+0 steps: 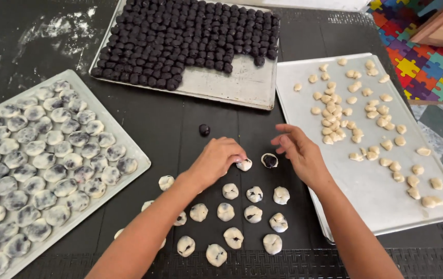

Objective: A person is wrapping dark dough balls with white dough and then arranging them on a tray in a bakery production area.

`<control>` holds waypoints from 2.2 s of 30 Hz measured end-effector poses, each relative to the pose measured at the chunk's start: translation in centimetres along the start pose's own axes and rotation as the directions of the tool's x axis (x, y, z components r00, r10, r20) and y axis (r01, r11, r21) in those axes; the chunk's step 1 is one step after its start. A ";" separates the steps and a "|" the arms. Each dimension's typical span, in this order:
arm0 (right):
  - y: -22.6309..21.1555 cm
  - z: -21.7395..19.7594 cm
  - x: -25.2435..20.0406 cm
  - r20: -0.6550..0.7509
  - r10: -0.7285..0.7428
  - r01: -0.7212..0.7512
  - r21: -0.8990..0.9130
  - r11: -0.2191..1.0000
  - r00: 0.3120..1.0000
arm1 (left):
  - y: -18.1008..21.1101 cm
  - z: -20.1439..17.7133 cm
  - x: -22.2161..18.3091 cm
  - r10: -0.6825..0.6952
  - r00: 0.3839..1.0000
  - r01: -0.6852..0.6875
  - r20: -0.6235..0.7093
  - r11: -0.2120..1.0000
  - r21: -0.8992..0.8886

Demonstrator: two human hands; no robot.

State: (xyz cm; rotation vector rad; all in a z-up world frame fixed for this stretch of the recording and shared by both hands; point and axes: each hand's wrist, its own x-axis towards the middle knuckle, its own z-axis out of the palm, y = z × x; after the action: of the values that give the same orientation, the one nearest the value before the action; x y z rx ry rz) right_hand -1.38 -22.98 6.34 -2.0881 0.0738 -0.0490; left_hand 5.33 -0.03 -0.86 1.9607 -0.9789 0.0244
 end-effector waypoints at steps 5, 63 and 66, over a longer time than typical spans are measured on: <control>0.3 0.4 0.1 -0.010 0.020 -0.020 0.052 0.998 1.000 | 3.2 1.2 0.0 -0.133 0.990 0.139 -0.041 0.954 0.265; -1.4 0.2 -4.6 -0.209 -0.629 0.565 -0.294 0.771 0.749 | 7.3 4.0 3.9 -0.675 0.653 0.571 0.342 0.143 -0.808; -0.6 0.3 -4.5 -0.204 -0.678 0.599 -0.339 0.726 0.706 | 6.5 4.9 4.1 -0.648 0.658 0.616 0.384 0.170 -0.769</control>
State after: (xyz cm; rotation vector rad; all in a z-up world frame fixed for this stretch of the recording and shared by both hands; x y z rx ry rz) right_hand -5.79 -22.05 6.70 -2.2406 -0.4977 -0.8520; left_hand 2.25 -7.88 2.55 1.1932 0.0603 -0.7962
